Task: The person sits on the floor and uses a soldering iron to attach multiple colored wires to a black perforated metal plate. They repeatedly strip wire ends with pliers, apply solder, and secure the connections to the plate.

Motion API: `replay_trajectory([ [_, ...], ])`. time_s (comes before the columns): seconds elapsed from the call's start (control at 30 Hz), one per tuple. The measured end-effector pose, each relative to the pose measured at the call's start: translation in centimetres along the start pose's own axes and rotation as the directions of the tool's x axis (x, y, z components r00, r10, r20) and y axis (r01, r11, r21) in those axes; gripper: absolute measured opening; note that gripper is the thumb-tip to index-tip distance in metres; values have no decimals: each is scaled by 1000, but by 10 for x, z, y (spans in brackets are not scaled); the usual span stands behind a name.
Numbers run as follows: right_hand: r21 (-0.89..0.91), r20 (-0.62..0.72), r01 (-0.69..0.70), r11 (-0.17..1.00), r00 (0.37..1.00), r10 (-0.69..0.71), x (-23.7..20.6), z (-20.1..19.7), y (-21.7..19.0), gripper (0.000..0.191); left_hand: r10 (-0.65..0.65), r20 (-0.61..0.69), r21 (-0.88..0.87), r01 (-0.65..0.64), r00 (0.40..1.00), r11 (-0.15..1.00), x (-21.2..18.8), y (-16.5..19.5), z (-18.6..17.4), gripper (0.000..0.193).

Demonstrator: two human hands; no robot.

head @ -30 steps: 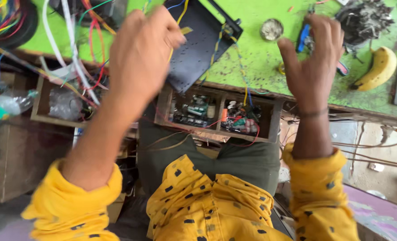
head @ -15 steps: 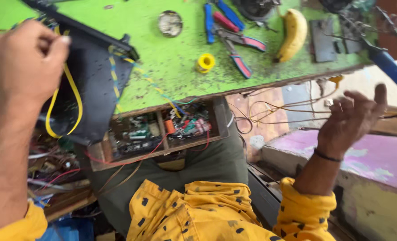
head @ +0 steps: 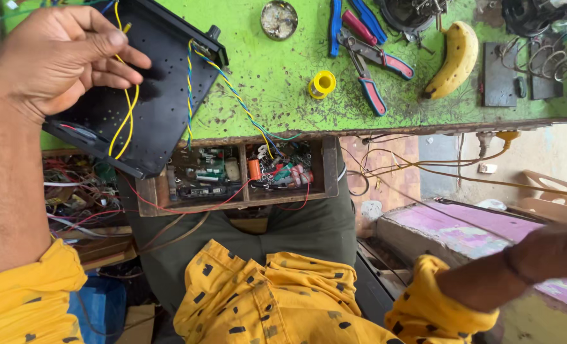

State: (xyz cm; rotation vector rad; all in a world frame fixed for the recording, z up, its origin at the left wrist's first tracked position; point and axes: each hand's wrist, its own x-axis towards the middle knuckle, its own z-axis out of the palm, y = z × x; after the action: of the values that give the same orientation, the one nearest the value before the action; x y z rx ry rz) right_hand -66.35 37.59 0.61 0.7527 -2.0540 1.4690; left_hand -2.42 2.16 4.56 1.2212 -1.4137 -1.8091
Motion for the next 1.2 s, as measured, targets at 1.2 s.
replay_trajectory([
  [1.2,718,552,-409,563,828,-102,-145,87,-163,28,342,-192,775,-72,920,628,7,-18,25,17],
])
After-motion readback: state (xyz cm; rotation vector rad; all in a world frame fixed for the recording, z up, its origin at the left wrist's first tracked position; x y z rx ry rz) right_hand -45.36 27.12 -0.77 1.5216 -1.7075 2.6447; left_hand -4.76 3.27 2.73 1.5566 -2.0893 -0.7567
